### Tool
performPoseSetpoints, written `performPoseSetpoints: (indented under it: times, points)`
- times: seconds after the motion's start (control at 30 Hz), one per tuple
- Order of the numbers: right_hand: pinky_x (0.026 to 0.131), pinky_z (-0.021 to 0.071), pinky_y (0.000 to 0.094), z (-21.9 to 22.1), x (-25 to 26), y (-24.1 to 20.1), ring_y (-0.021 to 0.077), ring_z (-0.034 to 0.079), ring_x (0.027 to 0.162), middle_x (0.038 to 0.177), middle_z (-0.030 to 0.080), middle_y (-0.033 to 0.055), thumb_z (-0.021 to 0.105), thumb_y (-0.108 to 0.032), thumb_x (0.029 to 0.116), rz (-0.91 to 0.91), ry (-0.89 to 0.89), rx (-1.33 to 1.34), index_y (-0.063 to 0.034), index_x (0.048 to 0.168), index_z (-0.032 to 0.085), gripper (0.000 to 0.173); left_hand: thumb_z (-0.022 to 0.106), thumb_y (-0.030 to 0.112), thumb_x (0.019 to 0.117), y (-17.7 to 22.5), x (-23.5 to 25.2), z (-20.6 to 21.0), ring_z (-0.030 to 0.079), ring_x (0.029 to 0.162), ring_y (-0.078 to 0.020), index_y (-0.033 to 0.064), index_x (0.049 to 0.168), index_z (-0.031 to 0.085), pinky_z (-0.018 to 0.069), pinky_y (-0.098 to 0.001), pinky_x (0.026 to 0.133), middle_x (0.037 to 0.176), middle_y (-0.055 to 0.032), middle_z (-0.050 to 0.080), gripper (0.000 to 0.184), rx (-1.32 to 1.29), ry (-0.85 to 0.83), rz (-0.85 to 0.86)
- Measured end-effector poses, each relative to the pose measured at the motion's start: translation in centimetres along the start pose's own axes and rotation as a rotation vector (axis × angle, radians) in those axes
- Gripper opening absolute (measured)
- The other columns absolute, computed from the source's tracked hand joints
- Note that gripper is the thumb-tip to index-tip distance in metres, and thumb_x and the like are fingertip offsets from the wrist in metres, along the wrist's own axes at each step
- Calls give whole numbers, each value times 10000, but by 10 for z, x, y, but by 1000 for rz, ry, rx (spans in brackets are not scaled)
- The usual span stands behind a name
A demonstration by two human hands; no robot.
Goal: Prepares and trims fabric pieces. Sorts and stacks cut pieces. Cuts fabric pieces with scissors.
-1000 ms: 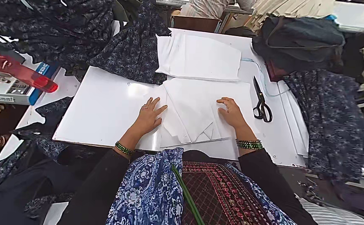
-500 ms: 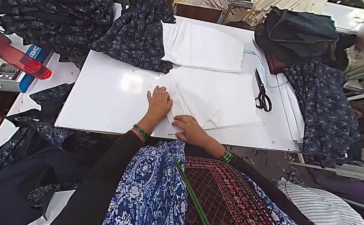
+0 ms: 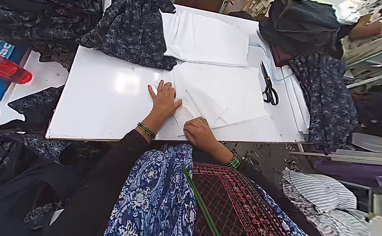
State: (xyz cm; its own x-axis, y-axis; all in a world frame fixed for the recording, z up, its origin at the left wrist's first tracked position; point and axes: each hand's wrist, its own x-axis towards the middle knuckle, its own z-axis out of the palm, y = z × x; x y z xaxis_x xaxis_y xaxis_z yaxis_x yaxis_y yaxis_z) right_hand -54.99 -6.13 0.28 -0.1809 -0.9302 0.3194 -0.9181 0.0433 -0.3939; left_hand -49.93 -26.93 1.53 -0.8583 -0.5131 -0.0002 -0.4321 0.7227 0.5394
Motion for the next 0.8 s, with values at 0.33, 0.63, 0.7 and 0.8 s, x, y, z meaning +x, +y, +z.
performPoseSetpoints:
  times: [0.33, 0.63, 0.7, 0.8]
  points:
    - [799, 487, 547, 3, 10, -16, 363, 677, 897, 939, 697, 168, 639, -388, 914, 232, -56, -128, -25, 944, 731, 376, 542, 198, 993, -16, 2, -5, 291, 1518, -403, -27, 900, 692, 13, -785, 1139, 1483, -183, 531, 287, -131, 56, -2]
    - [770, 488, 507, 6, 13, -23, 332, 682, 824, 821, 671, 161, 533, -135, 937, 212, 16, -80, -6, 776, 668, 247, 529, 189, 991, -19, 4, -6, 268, 1528, -401, -30, 903, 688, 21, -786, 1136, 1498, -184, 515, 285, -157, 60, -4]
    - [783, 479, 512, 5, 15, -26, 334, 680, 833, 827, 672, 162, 525, -138, 946, 210, -20, -49, 1, 794, 673, 253, 529, 188, 993, -19, 4, -7, 268, 1528, -401, -31, 914, 692, 26, -783, 1138, 1498, -183, 515, 284, -156, 50, -7]
    - [878, 457, 549, -1, 17, -29, 353, 680, 949, 939, 699, 179, 515, -143, 990, 262, -155, 16, 16, 901, 716, 272, 531, 166, 994, -17, -2, -10, 264, 1526, -413, -36, 908, 694, 40, -786, 1136, 1505, -187, 505, 274, -151, 49, 3]
